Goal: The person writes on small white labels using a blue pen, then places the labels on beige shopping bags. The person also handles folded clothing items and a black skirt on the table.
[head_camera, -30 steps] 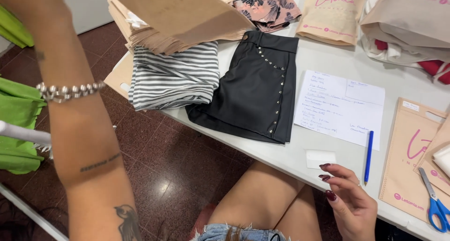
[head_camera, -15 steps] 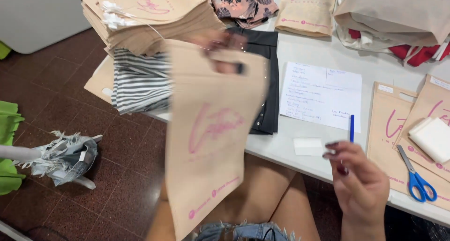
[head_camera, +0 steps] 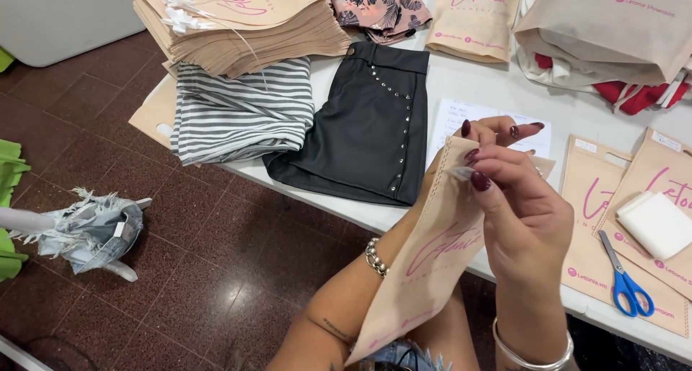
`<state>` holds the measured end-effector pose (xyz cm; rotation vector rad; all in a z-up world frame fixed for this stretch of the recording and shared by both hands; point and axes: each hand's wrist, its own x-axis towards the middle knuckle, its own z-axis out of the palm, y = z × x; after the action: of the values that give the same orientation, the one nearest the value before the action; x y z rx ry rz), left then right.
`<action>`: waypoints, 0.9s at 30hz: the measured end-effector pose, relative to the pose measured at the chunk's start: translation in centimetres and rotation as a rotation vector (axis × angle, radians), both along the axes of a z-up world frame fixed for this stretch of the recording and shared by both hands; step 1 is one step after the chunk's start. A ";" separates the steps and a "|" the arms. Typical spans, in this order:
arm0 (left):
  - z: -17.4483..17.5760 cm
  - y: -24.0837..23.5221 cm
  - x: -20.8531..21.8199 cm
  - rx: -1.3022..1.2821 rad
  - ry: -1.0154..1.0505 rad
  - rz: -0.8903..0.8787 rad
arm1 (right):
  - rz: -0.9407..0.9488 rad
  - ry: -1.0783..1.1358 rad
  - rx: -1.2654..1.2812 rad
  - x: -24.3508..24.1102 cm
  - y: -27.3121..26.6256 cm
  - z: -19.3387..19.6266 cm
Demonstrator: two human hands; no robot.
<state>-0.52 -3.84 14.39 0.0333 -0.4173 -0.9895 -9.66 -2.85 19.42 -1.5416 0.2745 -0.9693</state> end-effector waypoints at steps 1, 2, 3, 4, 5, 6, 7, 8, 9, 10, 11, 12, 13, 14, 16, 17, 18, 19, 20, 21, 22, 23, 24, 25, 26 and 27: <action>0.1 0.0 -0.1 0.016 0.015 -0.016 | -0.062 0.048 -0.077 0.0 0.1 0.1; 0.3 0.1 -0.3 0.031 0.029 -0.034 | -0.126 0.096 -0.153 0.1 0.2 0.2; -0.2 -0.3 -0.4 0.031 0.027 -0.036 | -0.129 0.094 -0.153 -0.1 0.1 0.4; -0.7 -0.6 -0.5 0.011 0.048 -0.049 | -0.132 0.111 -0.230 -0.3 0.0 0.5; -1.2 -0.9 -0.6 -0.009 0.068 -0.061 | -0.135 0.128 -0.307 -0.5 -0.1 0.6; -1.5 -0.8 -0.6 -0.007 0.070 -0.062 | -0.136 0.129 -0.306 -0.5 -0.2 0.7; -1.7 -0.8 -0.6 -0.053 0.065 -0.107 | -0.136 0.127 -0.362 -0.5 -0.2 0.8; -1.9 -0.7 -0.5 -0.100 0.060 -0.151 | -0.136 0.123 -0.419 -0.6 -0.3 0.9; -1.9 -0.7 -0.5 -0.101 0.060 -0.152 | -0.137 0.124 -0.420 -0.7 -0.3 1.0; -1.8 -0.7 -0.5 -0.110 0.095 -0.181 | -0.131 0.119 -0.452 -0.8 -0.4 1.2; -1.8 -0.6 -0.5 -0.119 0.131 -0.210 | -0.124 0.113 -0.484 -0.9 -0.4 1.4; -1.7 -0.6 -0.6 -0.121 0.131 -0.211 | -0.125 0.114 -0.486 -1.0 -0.4 1.5; -1.6 -0.6 -0.6 -0.133 0.184 -0.254 | -0.105 0.095 -0.496 -1.1 -0.5 1.6; -1.5 -0.6 -0.7 -0.145 0.237 -0.298 | -0.084 0.076 -0.506 -1.1 -0.5 1.7; -1.4 -0.5 -0.8 -0.157 0.291 -0.342 | -0.128 0.118 -0.548 -1.3 -0.7 1.5; -1.3 -0.4 -0.8 -0.168 0.344 -0.386 | -0.172 0.160 -0.590 -1.4 -0.8 1.4; -1.1 -0.4 -0.9 -0.170 0.344 -0.388 | -0.174 0.160 -0.591 -1.5 -0.8 1.3; -1.0 -0.4 -0.9 -0.182 0.397 -0.433 | -0.190 0.168 -0.610 -1.6 -0.8 1.2; -0.8 -0.4 -1.0 -0.193 0.450 -0.479 | -0.206 0.177 -0.628 -1.7 -0.9 1.1; -0.7 -0.4 -1.1 -0.193 0.449 -0.482 | -0.209 0.178 -0.629 -1.6 -0.9 0.9; -0.5 -0.4 -1.1 -0.202 0.502 -0.527 | -0.214 0.150 -0.619 -1.6 -0.8 0.6; -0.3 -0.3 -1.2 -0.212 0.555 -0.573 | -0.218 0.122 -0.610 -1.5 -0.8 0.3; -0.2 -0.2 -1.2 -0.209 0.555 -0.576 | -0.222 0.123 -0.608 -1.3 -0.7 0.4; 0.0 -0.1 -1.3 -0.217 0.608 -0.621 | -0.241 0.071 -0.660 -1.1 -0.6 0.4; 0.1 0.0 -1.4 -0.225 0.663 -0.666 | -0.258 0.020 -0.713 -0.8 -0.5 0.3; 0.5 0.3 -1.1 -0.223 0.664 -0.669 | -0.261 0.021 -0.713 -0.9 -0.7 0.1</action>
<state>-1.66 -3.52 14.92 -0.6577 0.0956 -1.5234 -10.60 -3.55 19.47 -2.1996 0.1488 -1.3453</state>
